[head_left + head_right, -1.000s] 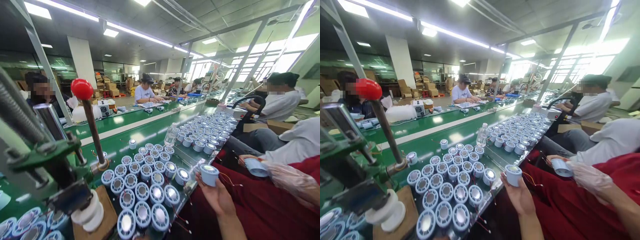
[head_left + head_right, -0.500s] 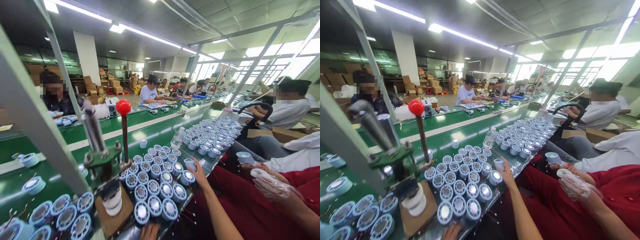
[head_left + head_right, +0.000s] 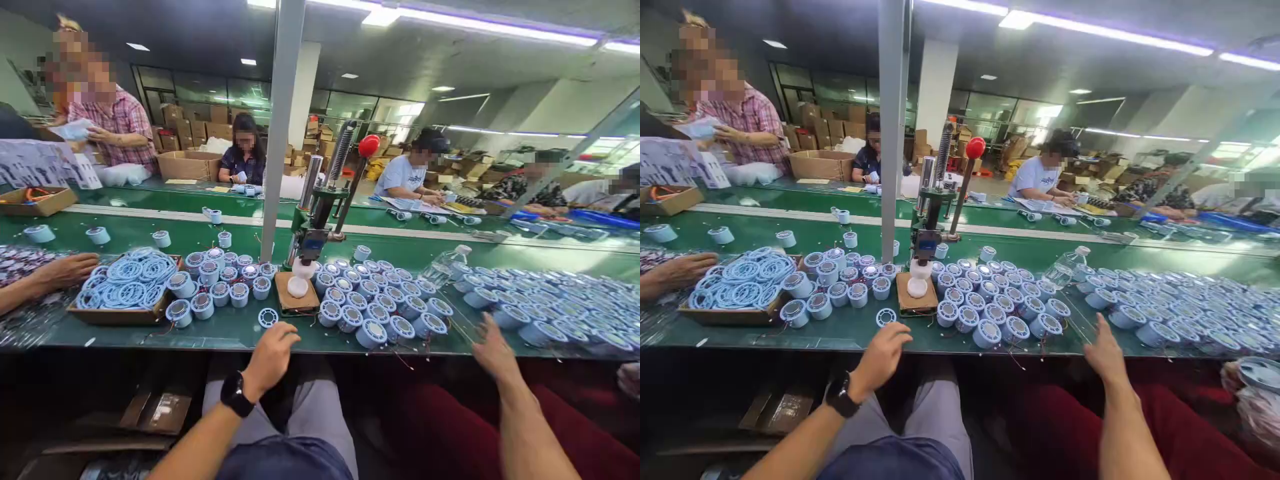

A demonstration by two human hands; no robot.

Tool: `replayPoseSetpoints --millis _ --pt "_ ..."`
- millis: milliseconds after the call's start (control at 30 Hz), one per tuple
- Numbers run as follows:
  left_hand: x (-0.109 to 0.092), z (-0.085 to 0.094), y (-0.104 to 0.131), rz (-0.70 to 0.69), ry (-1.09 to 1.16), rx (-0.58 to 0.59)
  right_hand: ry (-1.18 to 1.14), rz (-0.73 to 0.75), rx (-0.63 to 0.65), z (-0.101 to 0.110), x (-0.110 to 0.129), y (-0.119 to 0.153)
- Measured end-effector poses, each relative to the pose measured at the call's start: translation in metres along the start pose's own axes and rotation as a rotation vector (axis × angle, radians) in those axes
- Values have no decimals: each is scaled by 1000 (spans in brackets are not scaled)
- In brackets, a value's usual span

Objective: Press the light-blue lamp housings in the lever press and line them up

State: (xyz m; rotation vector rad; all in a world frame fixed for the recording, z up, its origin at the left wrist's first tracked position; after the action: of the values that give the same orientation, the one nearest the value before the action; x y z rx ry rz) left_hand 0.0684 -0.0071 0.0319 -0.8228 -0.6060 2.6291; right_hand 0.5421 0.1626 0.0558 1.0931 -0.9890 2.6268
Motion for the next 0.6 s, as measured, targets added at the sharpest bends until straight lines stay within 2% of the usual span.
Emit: replayPoseSetpoints --millis 100,167,267,400,500,600 --pt "28 19 3 191 -185 -58 78 28 -100 8 26 -8" --pt "43 22 -1 237 -287 1 100 120 -54 -12 54 -25" --pt "57 18 0 271 -373 25 144 281 145 -77 101 -66" --pt "74 11 16 339 -434 -142 281 365 400 -178 144 -118" --pt "87 1 24 341 -466 -235 405 350 521 -228 148 -140" --pt "97 -12 24 354 -504 -263 492 339 604 -256 135 -157"
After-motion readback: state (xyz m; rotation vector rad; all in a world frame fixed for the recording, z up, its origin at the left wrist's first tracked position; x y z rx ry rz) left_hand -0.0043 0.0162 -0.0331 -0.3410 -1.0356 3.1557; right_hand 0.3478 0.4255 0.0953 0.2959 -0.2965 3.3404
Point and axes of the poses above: each hand's wrist, its own y-axis away from the middle knuckle, its own z-axis out of the back of the hand, x = y × z, the point moved 2 cm from there along -y, towards the middle knuckle, and after that the axes turned 4 degrees about -x, right-handed, at the moved point
